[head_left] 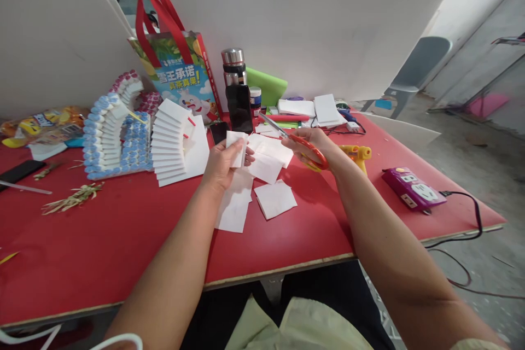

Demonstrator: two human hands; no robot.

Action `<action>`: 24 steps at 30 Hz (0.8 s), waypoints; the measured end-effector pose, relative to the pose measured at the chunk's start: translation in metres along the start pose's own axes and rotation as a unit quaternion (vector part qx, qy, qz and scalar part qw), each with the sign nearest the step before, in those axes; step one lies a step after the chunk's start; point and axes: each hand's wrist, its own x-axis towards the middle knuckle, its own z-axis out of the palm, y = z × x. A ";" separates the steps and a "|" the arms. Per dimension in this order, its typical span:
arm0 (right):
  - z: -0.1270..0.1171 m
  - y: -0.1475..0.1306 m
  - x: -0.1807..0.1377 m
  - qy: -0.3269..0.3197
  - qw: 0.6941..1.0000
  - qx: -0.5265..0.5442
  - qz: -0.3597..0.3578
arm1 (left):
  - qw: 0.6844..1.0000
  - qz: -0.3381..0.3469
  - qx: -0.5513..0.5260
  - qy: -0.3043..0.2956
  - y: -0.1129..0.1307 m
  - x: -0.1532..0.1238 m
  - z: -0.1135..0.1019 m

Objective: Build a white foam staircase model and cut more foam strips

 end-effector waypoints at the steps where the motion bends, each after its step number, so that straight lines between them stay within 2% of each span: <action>1: 0.001 0.002 0.003 0.044 0.998 -0.040 0.012 | 0.998 0.040 0.024 0.048 -0.001 0.003 -0.002; 3: 0.002 0.006 0.007 0.126 0.977 -0.169 0.029 | 0.978 0.124 0.107 0.130 -0.004 0.009 -0.008; 4: 0.002 0.008 0.009 0.155 0.958 -0.238 0.038 | 0.958 0.168 0.169 0.158 -0.006 0.013 -0.012; 6: 0.001 0.011 0.011 0.178 0.920 -0.341 0.070 | 0.920 0.218 0.284 0.161 -0.011 0.020 -0.020; 9: 0.000 0.017 0.014 0.157 0.895 -0.400 0.122 | 0.886 0.204 0.402 0.112 -0.019 0.026 -0.027; 13: 0.002 0.023 0.018 0.134 0.885 -0.424 0.138 | 0.860 0.188 0.474 0.015 -0.024 0.022 -0.022; 16: 0.004 0.026 0.019 0.119 0.882 -0.434 0.141 | 0.853 0.197 0.482 -0.037 -0.024 0.017 -0.016; 18: 0.005 0.027 0.019 0.111 0.879 -0.443 0.134 | 0.862 0.179 0.471 -0.058 -0.024 0.015 -0.015; 21: 0.008 0.025 0.018 0.103 0.877 -0.453 0.120 | 0.888 0.143 0.432 -0.061 -0.025 0.015 -0.017; 24: 0.010 0.022 0.016 0.096 0.873 -0.463 0.119 | 0.902 0.161 0.397 -0.045 -0.023 0.014 -0.017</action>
